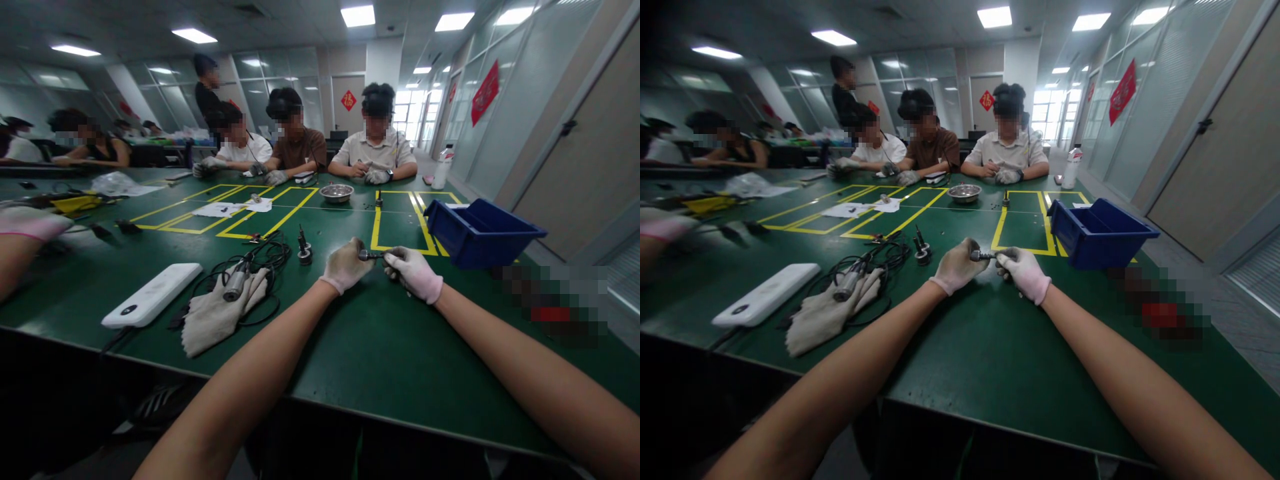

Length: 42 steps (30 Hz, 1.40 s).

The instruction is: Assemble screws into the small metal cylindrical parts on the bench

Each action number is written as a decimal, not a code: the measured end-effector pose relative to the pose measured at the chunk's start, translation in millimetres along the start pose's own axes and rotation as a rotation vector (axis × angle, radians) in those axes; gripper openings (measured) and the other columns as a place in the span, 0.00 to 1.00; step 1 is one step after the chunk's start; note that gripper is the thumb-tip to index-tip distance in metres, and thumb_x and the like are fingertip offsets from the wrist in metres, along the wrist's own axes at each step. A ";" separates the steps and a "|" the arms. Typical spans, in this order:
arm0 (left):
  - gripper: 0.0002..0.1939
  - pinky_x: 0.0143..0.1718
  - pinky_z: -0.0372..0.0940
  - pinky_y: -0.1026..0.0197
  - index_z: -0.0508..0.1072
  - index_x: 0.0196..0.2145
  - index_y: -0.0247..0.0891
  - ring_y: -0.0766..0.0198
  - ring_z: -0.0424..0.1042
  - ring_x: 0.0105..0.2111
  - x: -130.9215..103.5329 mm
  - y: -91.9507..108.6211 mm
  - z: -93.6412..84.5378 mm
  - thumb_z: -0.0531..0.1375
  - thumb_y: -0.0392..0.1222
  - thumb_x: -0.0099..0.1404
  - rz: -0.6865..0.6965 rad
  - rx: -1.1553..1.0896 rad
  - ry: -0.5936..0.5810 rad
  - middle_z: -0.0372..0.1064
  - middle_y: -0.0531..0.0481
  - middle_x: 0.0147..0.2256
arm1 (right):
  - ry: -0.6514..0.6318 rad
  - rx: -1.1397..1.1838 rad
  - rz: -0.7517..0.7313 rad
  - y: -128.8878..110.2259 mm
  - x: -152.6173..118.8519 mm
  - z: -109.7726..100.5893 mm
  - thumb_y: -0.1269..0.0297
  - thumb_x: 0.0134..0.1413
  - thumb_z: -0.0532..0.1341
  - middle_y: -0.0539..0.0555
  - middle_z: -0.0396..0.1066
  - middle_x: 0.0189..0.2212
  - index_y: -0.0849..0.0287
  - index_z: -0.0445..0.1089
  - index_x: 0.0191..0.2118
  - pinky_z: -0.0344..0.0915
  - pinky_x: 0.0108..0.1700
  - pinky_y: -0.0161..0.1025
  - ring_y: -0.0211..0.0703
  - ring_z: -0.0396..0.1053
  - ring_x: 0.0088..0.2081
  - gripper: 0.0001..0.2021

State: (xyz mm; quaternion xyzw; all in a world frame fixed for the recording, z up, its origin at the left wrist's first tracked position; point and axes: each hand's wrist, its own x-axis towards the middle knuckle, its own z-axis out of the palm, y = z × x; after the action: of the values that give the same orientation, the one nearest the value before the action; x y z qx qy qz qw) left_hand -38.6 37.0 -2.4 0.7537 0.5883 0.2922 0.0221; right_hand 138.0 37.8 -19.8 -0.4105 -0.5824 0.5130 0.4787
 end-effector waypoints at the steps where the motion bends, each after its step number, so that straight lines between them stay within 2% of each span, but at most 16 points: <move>1: 0.17 0.30 0.61 0.63 0.65 0.41 0.40 0.59 0.72 0.33 0.1 -1.4 -0.3 0.58 0.51 0.58 0.005 -0.011 -0.018 0.73 0.47 0.35 | -0.020 -0.039 0.001 -0.5 -1.3 -1.2 0.60 0.51 0.62 0.51 0.67 0.25 0.64 0.66 0.39 0.61 0.22 0.29 0.32 0.66 0.23 0.13; 7: 0.16 0.31 0.62 0.63 0.65 0.41 0.40 0.60 0.72 0.32 -3.1 -1.8 -1.8 0.59 0.48 0.57 0.046 -0.048 -0.058 0.72 0.48 0.34 | -0.067 -0.202 -0.001 -9.9 -12.1 -4.9 0.64 0.53 0.60 0.52 0.68 0.28 0.63 0.66 0.40 0.64 0.24 0.30 0.34 0.68 0.25 0.10; 14: 0.14 0.33 0.63 0.62 0.65 0.41 0.40 0.59 0.73 0.34 -5.6 6.2 -2.5 0.58 0.48 0.59 0.090 -0.010 -0.020 0.72 0.48 0.35 | -0.069 -0.334 -0.048 -11.9 -16.4 -4.8 0.62 0.54 0.57 0.53 0.69 0.27 0.63 0.65 0.42 0.65 0.25 0.32 0.36 0.69 0.26 0.12; 19: 0.16 0.36 0.63 0.62 0.66 0.44 0.41 0.58 0.72 0.38 -0.6 1.6 -10.1 0.59 0.45 0.58 0.148 0.072 -0.001 0.72 0.48 0.38 | -0.122 -0.529 -0.165 -11.4 -17.3 1.8 0.62 0.55 0.56 0.51 0.69 0.27 0.61 0.65 0.43 0.64 0.30 0.35 0.36 0.68 0.26 0.12; 24: 0.16 0.35 0.63 0.63 0.67 0.43 0.41 0.60 0.71 0.36 3.0 -10.7 -11.9 0.61 0.44 0.57 0.159 0.058 -0.009 0.71 0.48 0.38 | -0.128 -0.712 -0.268 -14.4 -20.8 6.5 0.62 0.56 0.55 0.49 0.69 0.27 0.59 0.67 0.42 0.62 0.32 0.35 0.36 0.68 0.27 0.10; 32: 0.14 0.33 0.62 0.63 0.68 0.41 0.41 0.61 0.71 0.34 2.4 -11.0 -9.1 0.60 0.45 0.57 0.141 0.024 -0.040 0.70 0.48 0.37 | -0.207 -0.699 -0.235 -22.1 -22.9 6.4 0.59 0.62 0.47 0.49 0.69 0.26 0.60 0.66 0.37 0.60 0.29 0.32 0.33 0.66 0.23 0.14; 38: 0.14 0.34 0.62 0.62 0.68 0.41 0.41 0.61 0.71 0.35 2.1 -10.4 -10.8 0.60 0.44 0.56 0.147 0.025 -0.061 0.70 0.48 0.37 | -0.175 -0.748 -0.274 -21.1 -23.4 6.6 0.60 0.59 0.52 0.50 0.70 0.26 0.60 0.67 0.39 0.60 0.31 0.34 0.35 0.66 0.26 0.11; 42: 0.14 0.35 0.63 0.62 0.68 0.41 0.40 0.61 0.71 0.35 1.9 -10.1 -10.9 0.60 0.44 0.56 0.138 0.003 -0.068 0.70 0.48 0.37 | -0.185 -0.729 -0.264 -20.3 -23.5 5.5 0.61 0.59 0.52 0.49 0.69 0.26 0.60 0.67 0.40 0.60 0.30 0.34 0.35 0.66 0.25 0.11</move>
State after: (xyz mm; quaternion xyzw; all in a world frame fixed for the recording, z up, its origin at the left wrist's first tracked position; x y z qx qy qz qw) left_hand -52.2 38.4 3.6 0.8019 0.5344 0.2664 0.0209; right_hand 137.6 11.2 -3.0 -0.4271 -0.8147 0.2418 0.3090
